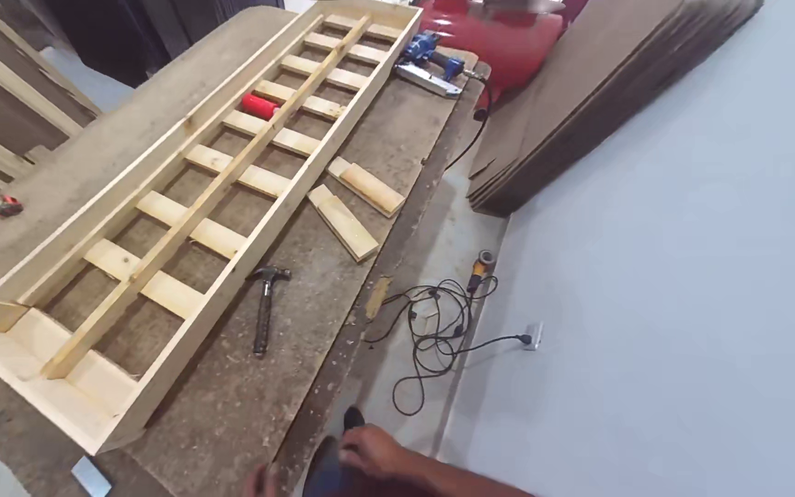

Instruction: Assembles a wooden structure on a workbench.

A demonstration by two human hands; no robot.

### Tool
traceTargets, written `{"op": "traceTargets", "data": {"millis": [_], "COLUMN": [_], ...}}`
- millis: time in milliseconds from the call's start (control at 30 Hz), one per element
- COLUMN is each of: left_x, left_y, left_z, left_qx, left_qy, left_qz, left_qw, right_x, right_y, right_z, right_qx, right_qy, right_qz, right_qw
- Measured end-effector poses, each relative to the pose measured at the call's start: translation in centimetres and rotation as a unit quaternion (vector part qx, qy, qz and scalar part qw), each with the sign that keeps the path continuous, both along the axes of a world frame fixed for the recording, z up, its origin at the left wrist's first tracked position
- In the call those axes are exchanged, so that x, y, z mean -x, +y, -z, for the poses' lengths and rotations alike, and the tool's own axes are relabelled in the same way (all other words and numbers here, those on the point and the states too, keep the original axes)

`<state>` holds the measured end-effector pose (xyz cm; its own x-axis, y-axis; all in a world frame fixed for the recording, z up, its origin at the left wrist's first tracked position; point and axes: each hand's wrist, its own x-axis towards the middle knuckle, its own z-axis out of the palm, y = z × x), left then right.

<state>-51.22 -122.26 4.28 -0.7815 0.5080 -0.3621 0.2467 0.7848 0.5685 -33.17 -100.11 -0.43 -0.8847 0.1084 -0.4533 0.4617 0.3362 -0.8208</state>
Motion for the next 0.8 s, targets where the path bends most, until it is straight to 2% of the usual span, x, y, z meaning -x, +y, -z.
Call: {"op": "traceTargets", "data": {"millis": [67,167,267,367,467,567,667,733,800], "left_x": [-2.8,-3.5,-1.9,0.2,3.4,6.6,9.8,11.4,12.7], "left_y": [6.4,15.6,24.7,33.9,43.5,53.8,65.7,71.6,76.5], "left_z": [-0.3,1.1,0.5,-0.7,-1.3,-2.1,-2.4,-1.4,-0.3], "left_qx": [-0.025,-0.045,-0.053,-0.076,-0.067,0.016,0.041,0.064,0.103], "left_qy": [-0.031,-0.013,-0.002,0.025,0.053,0.049,0.131,0.194,0.200], "left_qz": [0.119,0.230,0.246,0.219,0.201,0.257,0.391,0.500,0.591], "left_qw": [0.992,0.972,0.968,0.972,0.976,0.965,0.910,0.841,0.775], "right_x": [-4.6,-6.2,-6.0,-6.8,-8.7,-13.4,-17.9,-20.7,-22.8], "right_y": [3.3,10.5,19.0,27.7,36.0,42.5,49.6,53.8,58.1], "right_z": [-0.1,-1.3,-2.7,-2.2,-0.4,-0.8,-2.5,-3.2,-3.6], "right_qx": [0.005,-0.032,-0.081,-0.111,-0.143,-0.157,-0.133,-0.126,-0.119], "right_qy": [-0.058,-0.099,-0.101,-0.106,-0.184,-0.295,-0.320,-0.317,-0.308], "right_qz": [0.027,0.054,0.097,0.130,0.093,0.019,0.063,0.125,0.195], "right_qw": [0.998,0.993,0.987,0.979,0.968,0.942,0.936,0.932,0.924]}}
